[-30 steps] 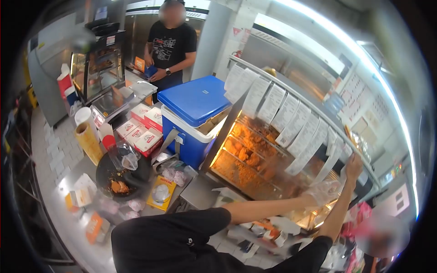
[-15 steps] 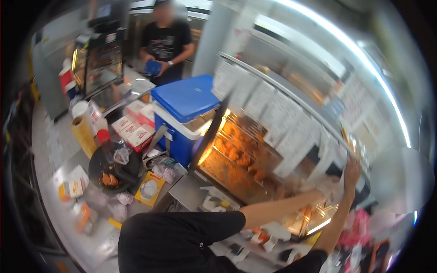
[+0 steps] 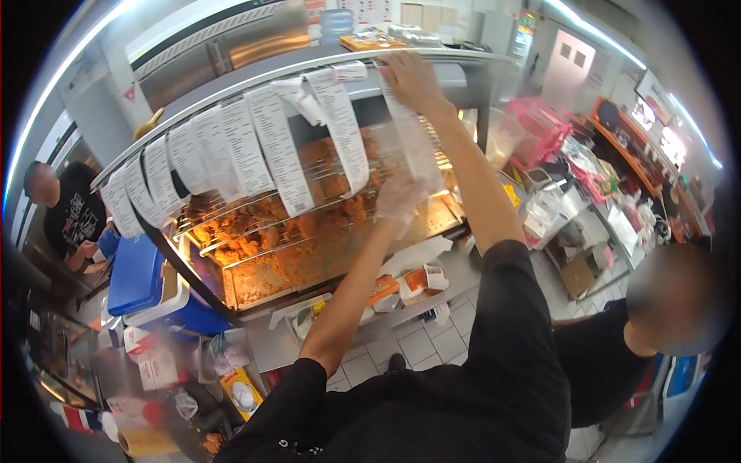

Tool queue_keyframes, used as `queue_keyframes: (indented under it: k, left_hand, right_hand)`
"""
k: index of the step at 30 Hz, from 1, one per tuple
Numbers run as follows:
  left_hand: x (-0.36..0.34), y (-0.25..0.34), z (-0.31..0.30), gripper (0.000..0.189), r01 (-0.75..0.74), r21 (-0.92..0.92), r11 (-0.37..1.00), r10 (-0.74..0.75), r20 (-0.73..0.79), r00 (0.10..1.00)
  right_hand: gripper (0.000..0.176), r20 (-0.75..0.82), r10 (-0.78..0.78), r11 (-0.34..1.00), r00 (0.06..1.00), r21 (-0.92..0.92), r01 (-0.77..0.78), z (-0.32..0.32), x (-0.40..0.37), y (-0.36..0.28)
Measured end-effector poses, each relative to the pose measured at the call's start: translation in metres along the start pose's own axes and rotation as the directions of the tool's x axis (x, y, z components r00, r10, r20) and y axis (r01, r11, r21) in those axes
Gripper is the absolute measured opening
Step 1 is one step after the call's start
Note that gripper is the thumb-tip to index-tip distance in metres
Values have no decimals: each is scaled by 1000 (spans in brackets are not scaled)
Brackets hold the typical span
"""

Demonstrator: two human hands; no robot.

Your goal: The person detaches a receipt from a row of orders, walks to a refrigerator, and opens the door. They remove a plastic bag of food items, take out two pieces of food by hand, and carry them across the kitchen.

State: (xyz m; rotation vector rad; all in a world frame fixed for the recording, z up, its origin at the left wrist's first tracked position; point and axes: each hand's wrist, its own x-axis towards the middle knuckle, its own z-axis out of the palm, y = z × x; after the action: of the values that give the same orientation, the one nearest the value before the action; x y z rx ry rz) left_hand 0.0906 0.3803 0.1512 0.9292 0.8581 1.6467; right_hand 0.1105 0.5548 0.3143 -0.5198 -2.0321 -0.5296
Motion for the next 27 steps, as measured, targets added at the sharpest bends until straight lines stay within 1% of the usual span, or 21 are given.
queue_keyframes:
  k: [2, 3, 4, 6, 8, 10, 12, 13, 15, 16, 18, 19, 21, 22, 24, 25, 27]
  left_hand:
    - [-5, -4, -2, 20, 15, 181, 983, -6, -49, 999]
    - [-6, -4, -1, 17, 36, 213, 976, -19, -80, 997]
    - [-7, -4, -1, 17, 45, 207, 977, -29, -78, 997]
    - [-9, -3, -1, 14, 142, 31, 989, -134, -200, 971]
    - [-10, -5, -3, 14, 137, 43, 990, -125, -212, 969]
    - [-8, -4, -6, 14, 124, 63, 990, -107, -225, 968]
    - [-5, -8, -5, 15, 82, 202, 976, -53, -147, 988]
    - [-3, -13, -3, 15, 83, 201, 976, -53, -151, 987]
    - [7, -23, 2, 17, 1, 318, 948, 45, -137, 989]
    - [10, -30, 4, 17, 2, 316, 949, 45, -142, 989]
    - [19, -39, 8, 19, 1, 414, 910, 99, -221, 970]
    - [24, -43, 8, 19, -1, 414, 910, 106, -229, 968]
    - [28, -54, 7, 20, -68, 494, 867, 184, -190, 964]
    - [24, -46, 14, 20, -65, 495, 866, 191, -208, 959]
    - [18, -32, 27, 20, 63, 411, 909, 65, -290, 955]
    - [18, -32, 26, 20, 63, 413, 909, 72, -304, 950]
    - [19, -32, 24, 23, 161, 402, 901, -7, -358, 934]
  right_hand:
    - [33, 48, 50, 999, 998, 6, -50, 1, -3, -4]
    - [35, 76, 77, 997, 994, 22, -79, -1, -2, -2]
    - [35, 85, 81, 996, 993, 17, -83, -2, -3, -1]
    - [38, 85, 98, 995, 992, 15, -100, 0, 0, -1]
    - [39, 77, 94, 995, 993, 27, -96, 1, -1, 0]
    - [39, 105, 114, 993, 988, -17, -113, -2, 1, 3]
    - [39, 113, 112, 994, 987, -33, -109, -5, 1, 9]
    - [39, 114, 113, 993, 987, -53, -108, -7, -1, 13]
    - [38, 115, 112, 992, 987, -74, -104, -10, -4, 24]
    - [38, 105, 107, 992, 989, -81, -98, -11, -6, 30]
    - [37, 87, 92, 993, 992, -84, -85, -15, -6, 39]
    - [37, 79, 83, 993, 993, -87, -76, -17, -8, 44]
    - [35, 39, 68, 994, 997, -91, -65, -15, -11, 53]
    - [35, 41, 58, 996, 998, -74, -54, -15, -11, 56]
    - [33, -1, 29, 1000, 1000, -11, -29, -12, -14, 61]
    - [28, -63, 3, 1000, 998, 20, -1, -9, -14, 62]
    - [28, -94, -11, 1000, 996, 20, 13, -4, -13, 66]
